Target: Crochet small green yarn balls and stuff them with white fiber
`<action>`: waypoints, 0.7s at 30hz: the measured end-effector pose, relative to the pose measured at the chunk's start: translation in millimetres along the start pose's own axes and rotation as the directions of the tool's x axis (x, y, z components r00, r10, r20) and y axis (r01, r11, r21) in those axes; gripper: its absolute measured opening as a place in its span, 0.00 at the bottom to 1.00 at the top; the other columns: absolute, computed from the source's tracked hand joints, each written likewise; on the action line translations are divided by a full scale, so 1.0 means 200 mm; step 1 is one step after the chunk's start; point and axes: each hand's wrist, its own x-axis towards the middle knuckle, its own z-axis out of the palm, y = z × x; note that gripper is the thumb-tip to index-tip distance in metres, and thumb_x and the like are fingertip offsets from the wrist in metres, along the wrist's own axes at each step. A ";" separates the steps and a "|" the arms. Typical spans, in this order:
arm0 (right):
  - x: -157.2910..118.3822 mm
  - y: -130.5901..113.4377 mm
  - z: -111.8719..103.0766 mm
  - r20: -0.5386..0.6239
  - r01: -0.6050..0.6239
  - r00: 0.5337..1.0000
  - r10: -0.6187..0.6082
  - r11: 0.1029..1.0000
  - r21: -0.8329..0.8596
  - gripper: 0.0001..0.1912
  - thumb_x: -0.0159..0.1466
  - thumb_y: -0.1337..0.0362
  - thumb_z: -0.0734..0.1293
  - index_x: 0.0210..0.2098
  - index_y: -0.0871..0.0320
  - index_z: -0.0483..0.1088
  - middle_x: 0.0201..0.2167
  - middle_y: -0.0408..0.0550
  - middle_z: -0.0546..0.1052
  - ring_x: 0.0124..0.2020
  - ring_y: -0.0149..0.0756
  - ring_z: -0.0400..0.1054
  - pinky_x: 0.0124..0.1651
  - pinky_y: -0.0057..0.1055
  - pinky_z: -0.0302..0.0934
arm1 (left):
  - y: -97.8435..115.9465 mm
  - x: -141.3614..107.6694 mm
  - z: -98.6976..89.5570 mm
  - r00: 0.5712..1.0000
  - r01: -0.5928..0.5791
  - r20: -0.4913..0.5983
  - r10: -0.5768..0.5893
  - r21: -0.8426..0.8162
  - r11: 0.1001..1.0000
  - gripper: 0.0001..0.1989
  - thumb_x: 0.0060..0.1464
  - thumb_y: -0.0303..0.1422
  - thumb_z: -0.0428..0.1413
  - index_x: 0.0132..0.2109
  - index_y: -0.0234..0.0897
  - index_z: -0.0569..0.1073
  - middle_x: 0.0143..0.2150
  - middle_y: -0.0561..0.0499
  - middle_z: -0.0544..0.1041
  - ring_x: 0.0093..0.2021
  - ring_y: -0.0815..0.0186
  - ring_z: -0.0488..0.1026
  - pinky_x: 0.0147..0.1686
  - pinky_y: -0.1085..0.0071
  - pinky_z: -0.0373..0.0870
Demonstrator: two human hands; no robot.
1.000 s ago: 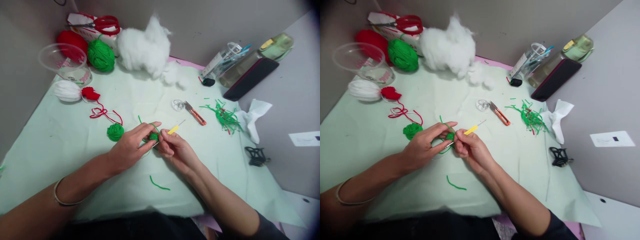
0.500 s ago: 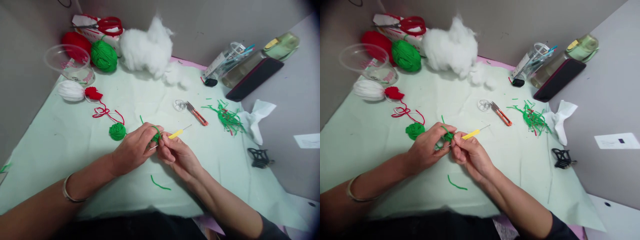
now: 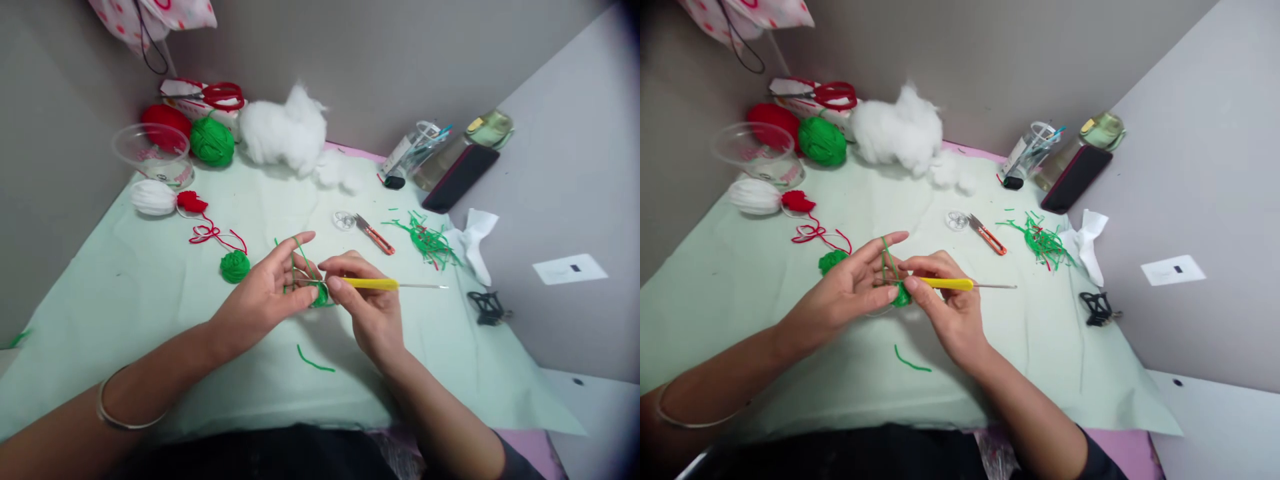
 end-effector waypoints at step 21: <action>-0.31 -0.09 0.02 0.043 0.250 0.968 -0.246 0.952 -0.178 0.16 0.67 0.69 0.70 0.53 0.47 0.76 0.50 0.50 0.78 0.53 0.41 0.72 0.54 0.40 0.69 | -0.10 -0.25 0.11 0.996 -0.088 -0.016 0.087 -0.157 0.984 0.33 0.55 0.32 0.67 0.65 0.49 0.67 0.48 0.51 0.74 0.45 0.67 0.76 0.43 0.71 0.75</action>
